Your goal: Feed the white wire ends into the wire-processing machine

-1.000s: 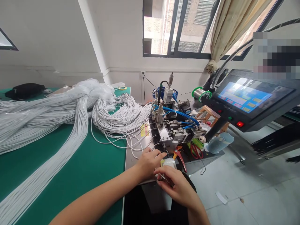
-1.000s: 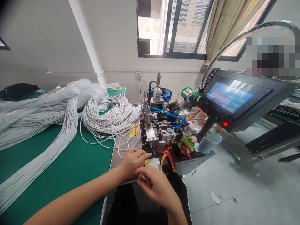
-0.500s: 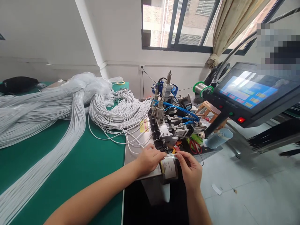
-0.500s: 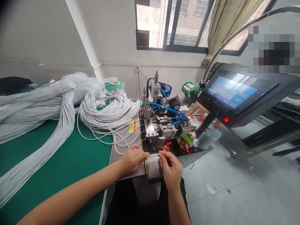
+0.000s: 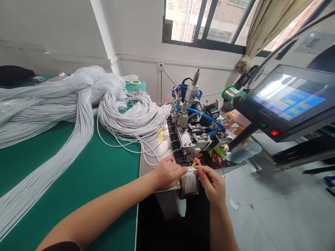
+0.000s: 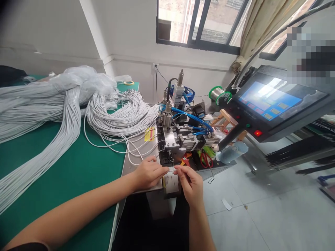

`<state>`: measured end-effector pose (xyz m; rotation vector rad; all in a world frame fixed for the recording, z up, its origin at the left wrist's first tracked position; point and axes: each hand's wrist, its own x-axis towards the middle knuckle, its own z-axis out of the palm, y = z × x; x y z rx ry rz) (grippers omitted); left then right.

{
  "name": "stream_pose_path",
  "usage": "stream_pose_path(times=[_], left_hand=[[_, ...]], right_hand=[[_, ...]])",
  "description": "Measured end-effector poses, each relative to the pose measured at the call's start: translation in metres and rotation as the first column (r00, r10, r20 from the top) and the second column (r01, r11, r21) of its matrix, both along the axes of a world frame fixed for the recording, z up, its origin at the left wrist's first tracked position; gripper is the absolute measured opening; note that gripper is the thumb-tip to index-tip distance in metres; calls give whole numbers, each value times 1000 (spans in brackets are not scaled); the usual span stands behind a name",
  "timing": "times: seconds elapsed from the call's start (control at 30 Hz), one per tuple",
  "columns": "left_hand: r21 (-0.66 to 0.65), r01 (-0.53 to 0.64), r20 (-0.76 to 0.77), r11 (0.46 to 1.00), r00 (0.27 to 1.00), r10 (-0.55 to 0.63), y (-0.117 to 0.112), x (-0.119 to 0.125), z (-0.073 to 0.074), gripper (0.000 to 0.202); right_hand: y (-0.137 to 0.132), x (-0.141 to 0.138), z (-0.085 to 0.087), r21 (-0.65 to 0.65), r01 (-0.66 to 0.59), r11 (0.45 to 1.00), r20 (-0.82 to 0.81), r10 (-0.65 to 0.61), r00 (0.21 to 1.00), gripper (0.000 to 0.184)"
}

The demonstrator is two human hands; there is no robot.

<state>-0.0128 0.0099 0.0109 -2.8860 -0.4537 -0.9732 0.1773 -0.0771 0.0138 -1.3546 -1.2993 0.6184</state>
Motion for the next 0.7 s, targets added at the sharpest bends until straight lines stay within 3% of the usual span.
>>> stream_pose_path(times=[0.13,0.2,0.4,0.7], left_hand=[[125,-1,-7,992,1000,2,-2,0,0,18],[218,-42,18,975,999,39,-4,1,2,16],[262,-177,110,949,982,153,-5,6,5,12],[253,-178,67,951,984,166,1,10,2,15]], right_hand=[[4,-7,-1,-55,156,986,-97,-160,982,31],[6,-9,0,-88,166,982,-113,-175,978,31],[11,1,5,-145,57,988,-145,-78,986,28],[17,11,4,-158,-136,978,-258,92,962,24]])
